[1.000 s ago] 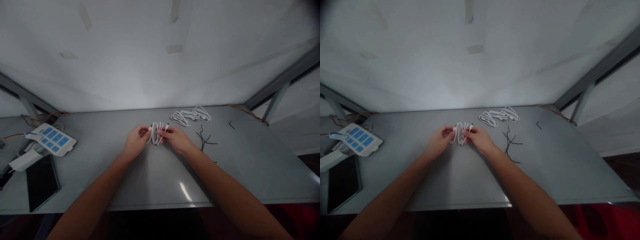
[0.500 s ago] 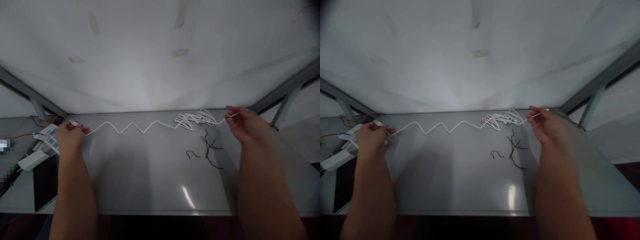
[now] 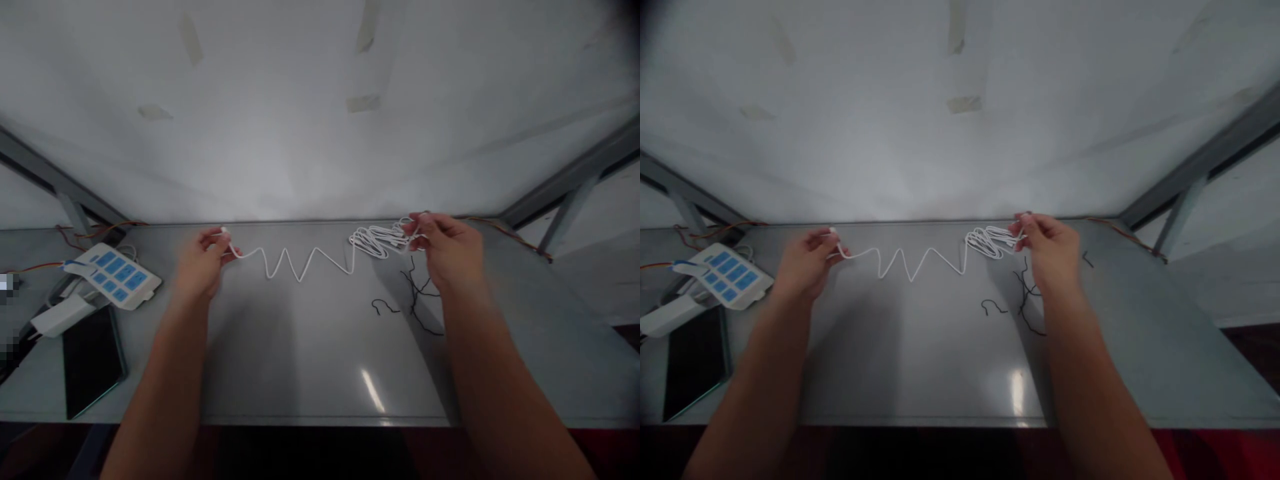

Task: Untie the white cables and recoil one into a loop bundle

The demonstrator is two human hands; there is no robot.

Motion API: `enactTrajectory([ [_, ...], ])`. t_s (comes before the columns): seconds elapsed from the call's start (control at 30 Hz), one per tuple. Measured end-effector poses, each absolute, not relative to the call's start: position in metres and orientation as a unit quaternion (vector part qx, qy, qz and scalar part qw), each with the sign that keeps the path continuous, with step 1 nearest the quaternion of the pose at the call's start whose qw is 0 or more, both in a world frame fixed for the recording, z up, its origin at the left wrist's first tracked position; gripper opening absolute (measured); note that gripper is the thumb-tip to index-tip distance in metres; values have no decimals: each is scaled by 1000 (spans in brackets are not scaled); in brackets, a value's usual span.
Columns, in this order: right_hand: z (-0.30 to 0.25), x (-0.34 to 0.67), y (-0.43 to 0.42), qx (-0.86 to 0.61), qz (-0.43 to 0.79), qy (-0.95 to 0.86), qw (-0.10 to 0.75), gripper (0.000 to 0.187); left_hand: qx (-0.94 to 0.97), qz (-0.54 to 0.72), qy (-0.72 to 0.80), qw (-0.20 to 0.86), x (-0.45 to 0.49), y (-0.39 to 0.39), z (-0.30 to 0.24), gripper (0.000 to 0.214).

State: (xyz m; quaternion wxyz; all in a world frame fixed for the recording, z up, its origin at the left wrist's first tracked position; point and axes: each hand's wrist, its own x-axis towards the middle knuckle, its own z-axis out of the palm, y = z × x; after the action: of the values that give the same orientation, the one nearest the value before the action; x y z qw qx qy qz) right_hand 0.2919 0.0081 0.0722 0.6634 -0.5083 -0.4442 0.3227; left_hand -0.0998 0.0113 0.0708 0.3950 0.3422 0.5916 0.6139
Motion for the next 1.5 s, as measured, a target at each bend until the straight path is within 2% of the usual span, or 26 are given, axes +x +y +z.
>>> enactTrajectory([
  [0.07,67,274,7,-503,352,-476,630,19,351,605,563,440,-80,8,67,22],
  [0.23,56,240,-4,-500,408,-574,504,24,351,483,449,665,-50,-5,58,30],
  [0.3,53,228,-8,-499,394,-619,462,22,371,456,434,683,-41,-10,53,32],
  [0.43,48,209,-15,-487,341,-682,425,17,482,465,476,570,-27,-16,47,26],
  [0.63,44,200,-23,-456,372,-673,449,10,602,487,472,422,-15,-31,54,18],
  [0.7,43,199,-24,-451,376,-664,462,9,614,494,452,418,-13,-35,57,21],
  [0.9,39,200,-22,-478,405,-614,481,10,544,531,373,531,-14,-34,53,40],
  [0.97,40,201,-22,-479,410,-606,484,11,550,541,392,502,-16,-32,51,38],
  [1.17,47,204,-26,-429,341,-688,476,7,723,457,415,309,-19,-31,47,23],
  [1.5,50,202,-31,-379,297,-742,467,10,730,439,412,323,-15,-33,41,19],
])
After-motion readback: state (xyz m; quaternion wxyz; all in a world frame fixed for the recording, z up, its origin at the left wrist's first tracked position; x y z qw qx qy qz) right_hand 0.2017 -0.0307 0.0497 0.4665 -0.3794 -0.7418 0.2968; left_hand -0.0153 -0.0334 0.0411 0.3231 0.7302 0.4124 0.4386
